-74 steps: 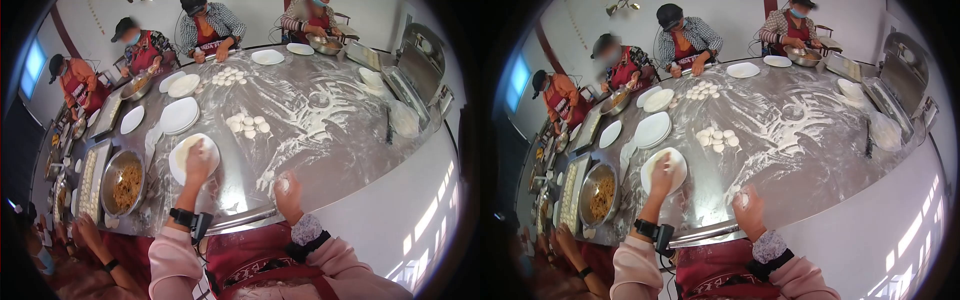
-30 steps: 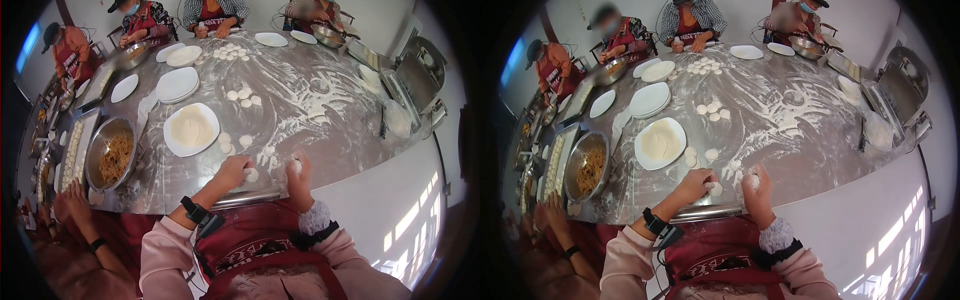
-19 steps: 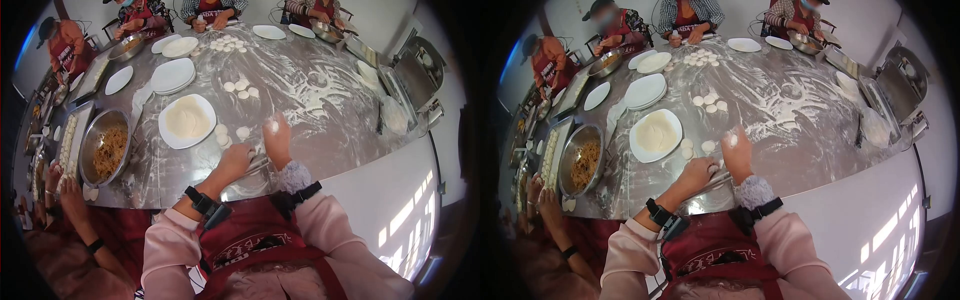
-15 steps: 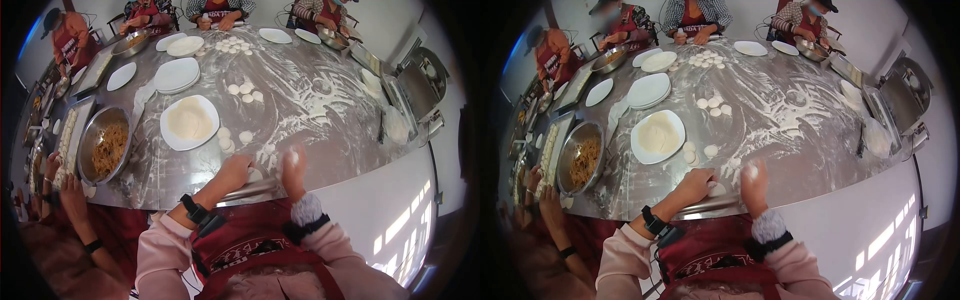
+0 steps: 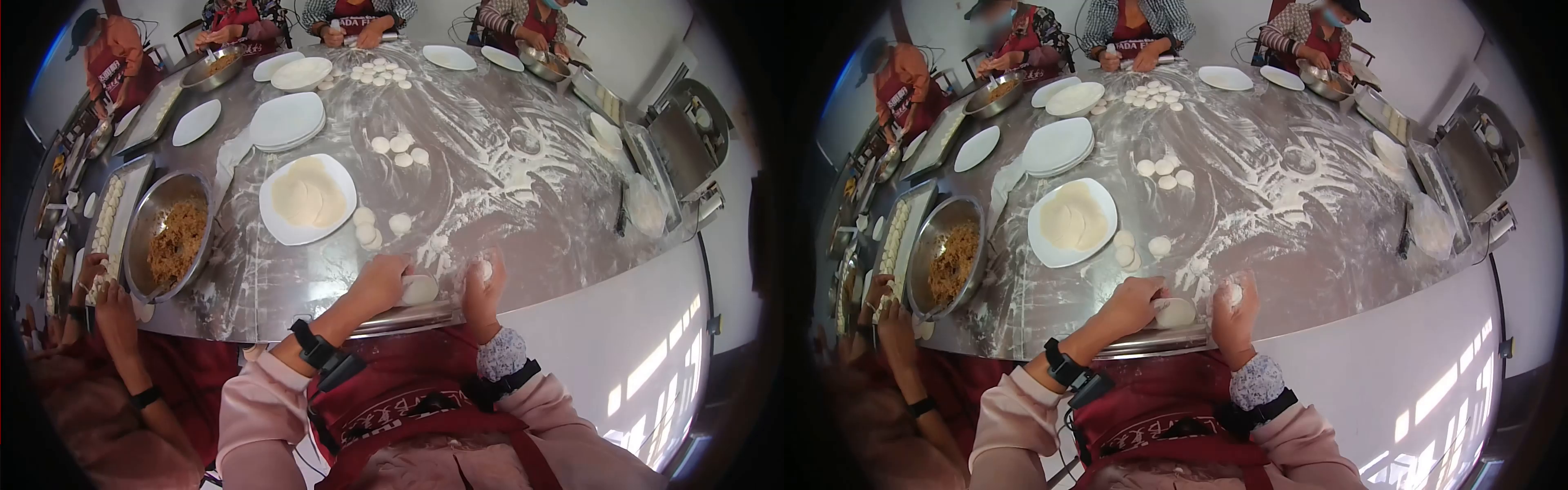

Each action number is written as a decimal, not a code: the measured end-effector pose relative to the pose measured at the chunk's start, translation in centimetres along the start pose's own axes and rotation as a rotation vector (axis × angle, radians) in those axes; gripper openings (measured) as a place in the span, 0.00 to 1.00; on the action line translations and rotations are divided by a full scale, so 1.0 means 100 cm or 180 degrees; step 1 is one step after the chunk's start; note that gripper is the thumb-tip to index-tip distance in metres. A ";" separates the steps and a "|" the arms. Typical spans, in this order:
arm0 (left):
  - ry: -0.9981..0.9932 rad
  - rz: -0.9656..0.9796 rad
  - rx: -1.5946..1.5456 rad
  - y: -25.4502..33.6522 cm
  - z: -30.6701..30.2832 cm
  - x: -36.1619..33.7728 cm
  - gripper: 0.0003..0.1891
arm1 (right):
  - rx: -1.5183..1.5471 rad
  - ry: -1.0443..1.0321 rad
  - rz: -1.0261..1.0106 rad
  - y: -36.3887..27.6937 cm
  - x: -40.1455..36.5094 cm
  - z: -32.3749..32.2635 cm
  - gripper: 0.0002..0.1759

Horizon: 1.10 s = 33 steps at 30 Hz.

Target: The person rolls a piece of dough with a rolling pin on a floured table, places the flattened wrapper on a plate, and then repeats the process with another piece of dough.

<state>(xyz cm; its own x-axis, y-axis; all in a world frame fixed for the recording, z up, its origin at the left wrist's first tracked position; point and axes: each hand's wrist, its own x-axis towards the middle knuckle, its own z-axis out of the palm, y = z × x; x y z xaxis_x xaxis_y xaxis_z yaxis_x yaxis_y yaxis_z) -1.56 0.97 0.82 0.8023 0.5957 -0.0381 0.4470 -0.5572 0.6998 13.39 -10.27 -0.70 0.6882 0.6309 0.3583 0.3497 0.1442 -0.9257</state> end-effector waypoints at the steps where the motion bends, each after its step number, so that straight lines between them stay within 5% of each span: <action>1: -0.0059 -0.0016 -0.0011 0.000 0.005 -0.002 0.08 | -0.0017 0.0018 0.0057 0.003 0.002 0.002 0.13; 4: 0.0269 0.0092 0.0306 0.005 0.011 0.007 0.08 | -0.0510 -0.0196 0.0077 0.010 0.041 0.032 0.13; 7: 0.0711 -0.0111 0.0077 0.003 0.017 0.023 0.08 | -0.0766 0.0027 -0.0672 0.002 0.059 0.057 0.12; 10: 0.0313 0.0300 0.0386 -0.010 0.018 0.018 0.08 | -0.0755 0.0048 -0.0380 0.003 0.036 0.034 0.13; 12: 0.0240 0.0172 0.0213 -0.008 0.009 0.006 0.08 | -0.0154 -0.0177 0.0379 0.006 0.012 0.007 0.08; 15: 0.0072 0.0047 0.0095 -0.005 0.006 -0.002 0.07 | -0.0183 0.0158 -0.0137 -0.002 -0.001 0.003 0.06; 16: 0.0059 0.0063 0.0153 -0.003 0.007 -0.003 0.07 | -0.0128 -0.0147 0.0617 -0.004 0.012 0.008 0.07; 17: 0.0057 0.0097 0.0175 0.000 0.009 0.002 0.07 | -0.0117 -0.0112 0.0597 -0.003 0.029 0.023 0.07; 19: 0.0560 -0.0055 0.0064 0.005 0.017 0.016 0.07 | -0.0934 0.0094 -0.0576 0.000 0.053 0.050 0.08; 20: 0.0763 -0.0038 -0.0103 0.001 0.021 0.021 0.07 | -0.0925 0.0083 -0.0599 -0.002 0.053 0.051 0.08; 29: 0.0036 0.0094 -0.0146 -0.008 0.003 -0.002 0.07 | 0.0057 0.0166 0.0479 0.003 0.000 0.005 0.12; 33: 0.0514 -0.0095 0.0044 0.007 0.013 0.017 0.08 | -0.0708 0.0078 -0.0413 0.005 0.054 0.051 0.10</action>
<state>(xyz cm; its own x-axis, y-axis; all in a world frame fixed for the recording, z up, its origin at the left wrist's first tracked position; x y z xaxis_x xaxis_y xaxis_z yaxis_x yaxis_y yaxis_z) 0.63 0.83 0.31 0.7151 0.6967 0.0571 0.4760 -0.5451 0.6901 14.07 -2.94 0.10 0.6428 0.5990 0.4775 0.5654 0.0496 -0.8233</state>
